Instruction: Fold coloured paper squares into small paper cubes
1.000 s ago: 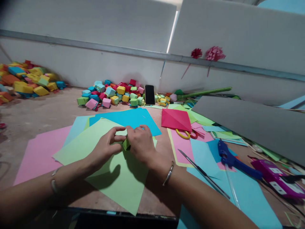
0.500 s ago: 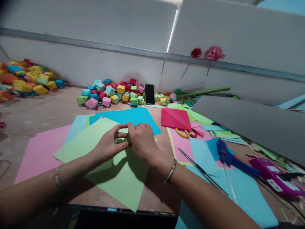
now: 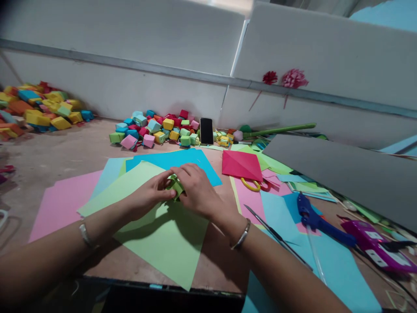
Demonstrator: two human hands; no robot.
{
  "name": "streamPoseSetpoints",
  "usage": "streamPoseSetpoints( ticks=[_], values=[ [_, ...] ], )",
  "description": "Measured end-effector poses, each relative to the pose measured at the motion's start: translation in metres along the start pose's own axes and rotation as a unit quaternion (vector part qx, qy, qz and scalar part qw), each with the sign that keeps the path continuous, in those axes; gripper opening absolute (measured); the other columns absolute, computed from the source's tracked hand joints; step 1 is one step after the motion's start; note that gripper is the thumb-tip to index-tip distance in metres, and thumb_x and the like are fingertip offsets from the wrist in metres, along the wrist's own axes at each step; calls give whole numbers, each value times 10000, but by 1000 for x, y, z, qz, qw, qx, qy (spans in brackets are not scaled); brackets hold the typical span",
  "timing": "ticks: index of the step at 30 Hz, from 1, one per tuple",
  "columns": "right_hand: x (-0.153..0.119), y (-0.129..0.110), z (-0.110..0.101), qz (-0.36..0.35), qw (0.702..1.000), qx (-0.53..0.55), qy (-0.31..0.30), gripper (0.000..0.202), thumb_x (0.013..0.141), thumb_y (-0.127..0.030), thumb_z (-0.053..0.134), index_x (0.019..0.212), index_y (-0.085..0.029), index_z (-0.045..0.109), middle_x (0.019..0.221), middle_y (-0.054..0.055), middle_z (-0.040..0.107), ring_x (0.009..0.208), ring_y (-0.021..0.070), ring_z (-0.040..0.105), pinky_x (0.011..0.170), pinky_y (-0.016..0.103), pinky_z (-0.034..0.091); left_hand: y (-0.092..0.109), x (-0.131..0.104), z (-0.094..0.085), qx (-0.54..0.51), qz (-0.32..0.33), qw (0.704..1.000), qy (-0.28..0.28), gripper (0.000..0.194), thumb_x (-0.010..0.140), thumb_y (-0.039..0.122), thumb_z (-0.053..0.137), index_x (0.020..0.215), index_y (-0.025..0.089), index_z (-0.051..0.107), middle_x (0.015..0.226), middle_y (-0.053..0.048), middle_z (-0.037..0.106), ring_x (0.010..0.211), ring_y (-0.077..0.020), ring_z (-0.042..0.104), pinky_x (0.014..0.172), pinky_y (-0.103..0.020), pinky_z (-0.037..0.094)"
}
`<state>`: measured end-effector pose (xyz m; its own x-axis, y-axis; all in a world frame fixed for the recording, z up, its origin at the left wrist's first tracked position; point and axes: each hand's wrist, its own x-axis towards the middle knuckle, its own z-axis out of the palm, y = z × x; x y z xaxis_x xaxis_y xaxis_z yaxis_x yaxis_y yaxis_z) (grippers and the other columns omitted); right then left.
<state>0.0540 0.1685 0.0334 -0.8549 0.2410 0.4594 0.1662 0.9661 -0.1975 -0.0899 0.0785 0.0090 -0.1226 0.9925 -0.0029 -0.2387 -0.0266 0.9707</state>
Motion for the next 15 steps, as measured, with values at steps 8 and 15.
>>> streamPoseSetpoints(
  ticks=[8,15],
  values=[
    [-16,11,-27,97,984,150,22,678,802,-329,673,1407,-251,379,1422,132,429,1331,290,393,1047,493,403,7,6,-11,-122,-91,986,73,518,753,152,672,1246,185,517,1049,-87,630,821,-167,636,786,-326,523],
    [-25,17,-10,193,941,277,26,698,770,-219,665,1412,-251,391,1412,133,449,1208,254,531,899,392,544,12,4,-8,-156,-128,976,86,580,799,108,634,1333,236,447,994,-73,669,756,-173,677,755,-347,564]
  ],
)
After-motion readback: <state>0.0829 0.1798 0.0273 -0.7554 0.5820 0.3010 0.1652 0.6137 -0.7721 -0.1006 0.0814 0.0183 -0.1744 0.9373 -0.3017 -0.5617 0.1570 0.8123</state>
